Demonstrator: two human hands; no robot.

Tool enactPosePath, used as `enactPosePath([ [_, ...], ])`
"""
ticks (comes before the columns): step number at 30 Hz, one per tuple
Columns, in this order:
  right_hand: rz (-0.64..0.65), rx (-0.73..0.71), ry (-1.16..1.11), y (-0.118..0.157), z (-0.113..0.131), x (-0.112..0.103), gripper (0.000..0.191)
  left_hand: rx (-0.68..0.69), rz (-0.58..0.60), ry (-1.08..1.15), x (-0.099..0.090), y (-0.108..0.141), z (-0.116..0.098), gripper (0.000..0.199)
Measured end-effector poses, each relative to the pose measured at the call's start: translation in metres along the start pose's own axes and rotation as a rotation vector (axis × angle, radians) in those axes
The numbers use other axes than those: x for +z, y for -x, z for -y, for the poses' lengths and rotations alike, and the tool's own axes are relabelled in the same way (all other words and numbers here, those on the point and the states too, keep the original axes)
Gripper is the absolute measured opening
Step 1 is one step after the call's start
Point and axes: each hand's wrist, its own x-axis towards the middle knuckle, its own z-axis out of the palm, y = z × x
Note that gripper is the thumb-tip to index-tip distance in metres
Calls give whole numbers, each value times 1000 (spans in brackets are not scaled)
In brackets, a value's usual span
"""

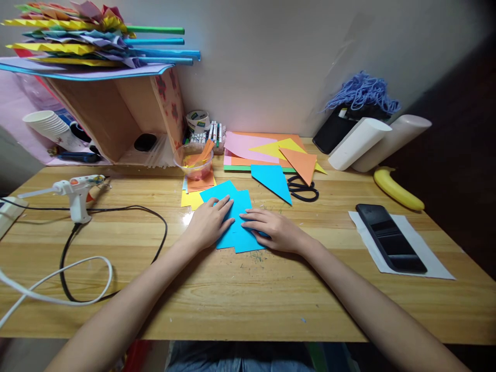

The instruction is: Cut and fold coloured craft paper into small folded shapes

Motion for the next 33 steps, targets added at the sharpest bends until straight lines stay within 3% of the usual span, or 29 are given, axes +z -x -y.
enactPosePath([
  [13, 9, 0, -1, -1, 0, 0, 30, -1, 12, 9, -1, 0, -2, 50],
  [25, 72, 105, 0, -3, 5, 2, 40, -15, 17, -13, -1, 1, -3, 47],
  [33, 114, 178, 2, -18, 9, 1, 40, -13, 35, 21, -3, 0, -4, 49],
])
